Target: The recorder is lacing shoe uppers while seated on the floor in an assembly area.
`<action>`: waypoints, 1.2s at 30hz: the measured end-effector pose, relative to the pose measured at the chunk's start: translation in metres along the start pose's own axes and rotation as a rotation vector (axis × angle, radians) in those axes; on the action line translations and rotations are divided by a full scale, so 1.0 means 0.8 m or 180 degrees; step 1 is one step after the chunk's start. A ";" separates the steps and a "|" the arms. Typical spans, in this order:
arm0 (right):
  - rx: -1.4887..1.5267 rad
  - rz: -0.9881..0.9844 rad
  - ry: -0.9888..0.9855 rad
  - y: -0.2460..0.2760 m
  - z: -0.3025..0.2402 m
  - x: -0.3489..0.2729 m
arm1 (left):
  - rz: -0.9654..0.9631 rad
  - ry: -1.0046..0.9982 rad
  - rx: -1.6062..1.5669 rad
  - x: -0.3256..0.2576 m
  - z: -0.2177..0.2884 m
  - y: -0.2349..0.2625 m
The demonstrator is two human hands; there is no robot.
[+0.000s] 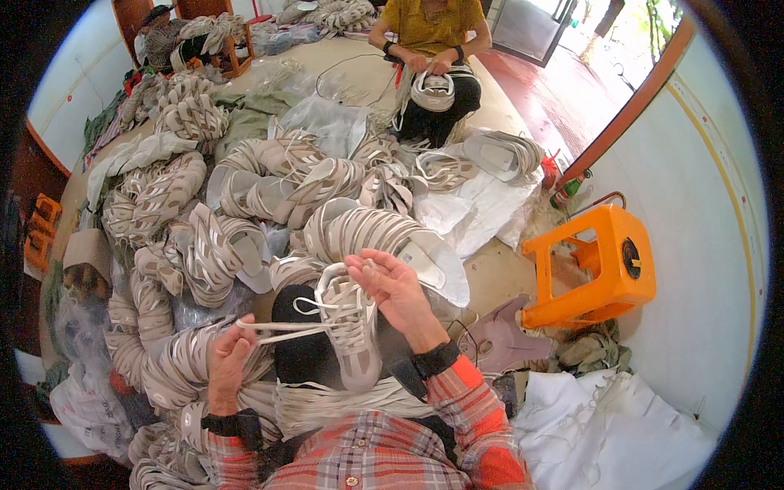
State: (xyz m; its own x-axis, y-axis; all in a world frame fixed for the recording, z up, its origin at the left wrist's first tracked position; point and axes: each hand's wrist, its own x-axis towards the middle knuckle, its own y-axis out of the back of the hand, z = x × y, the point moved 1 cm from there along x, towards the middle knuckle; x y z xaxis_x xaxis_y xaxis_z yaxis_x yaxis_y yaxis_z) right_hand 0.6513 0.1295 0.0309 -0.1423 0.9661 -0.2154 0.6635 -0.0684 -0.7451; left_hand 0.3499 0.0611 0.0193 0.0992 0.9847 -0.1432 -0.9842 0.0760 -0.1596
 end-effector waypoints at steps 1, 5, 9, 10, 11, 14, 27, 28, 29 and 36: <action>-0.0094 0.0222 0.0156 0.010 0.001 0.001 | -0.0018 -0.0003 0.0007 0.001 0.002 0.011; -0.0433 0.0697 0.0721 0.082 -0.059 -0.012 | 0.0001 0.0446 0.1129 0.004 -0.001 0.032; -0.0914 0.1418 0.2005 0.194 -0.243 -0.075 | -0.0832 0.0402 0.1179 0.038 -0.049 -0.035; -0.1282 0.1588 0.2405 0.244 -0.312 -0.106 | -0.1094 0.0393 0.1087 0.051 -0.057 -0.065; -0.1967 0.1983 0.3057 0.242 -0.360 -0.135 | -0.1101 0.0152 0.1165 0.060 -0.067 -0.079; -0.1441 0.2774 0.3813 0.244 -0.484 -0.240 | -0.0811 -0.0111 0.0925 0.070 -0.063 -0.106; -0.1876 0.1844 0.4065 0.018 -0.427 -0.220 | -0.2204 -0.1102 0.2112 0.074 -0.020 -0.191; -0.1880 0.1871 0.4091 -0.004 -0.420 -0.223 | -0.2238 -0.1117 0.2108 0.067 0.008 -0.199; -0.2322 0.1430 0.4080 -0.033 -0.413 -0.231 | -0.2634 -0.1581 0.1917 0.058 0.049 -0.212; -0.2439 -0.0270 0.2346 -0.149 -0.264 -0.111 | -0.1995 -0.2421 -0.0102 -0.043 0.247 -0.073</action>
State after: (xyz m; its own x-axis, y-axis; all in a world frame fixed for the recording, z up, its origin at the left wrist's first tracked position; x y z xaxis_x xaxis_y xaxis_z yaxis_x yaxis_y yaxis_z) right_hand 0.7401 0.1047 0.2722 0.0993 0.8901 0.4447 0.9938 -0.0667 -0.0885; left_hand 0.3748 0.0539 0.2263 0.4698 0.6069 0.6411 -0.7802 0.6252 -0.0202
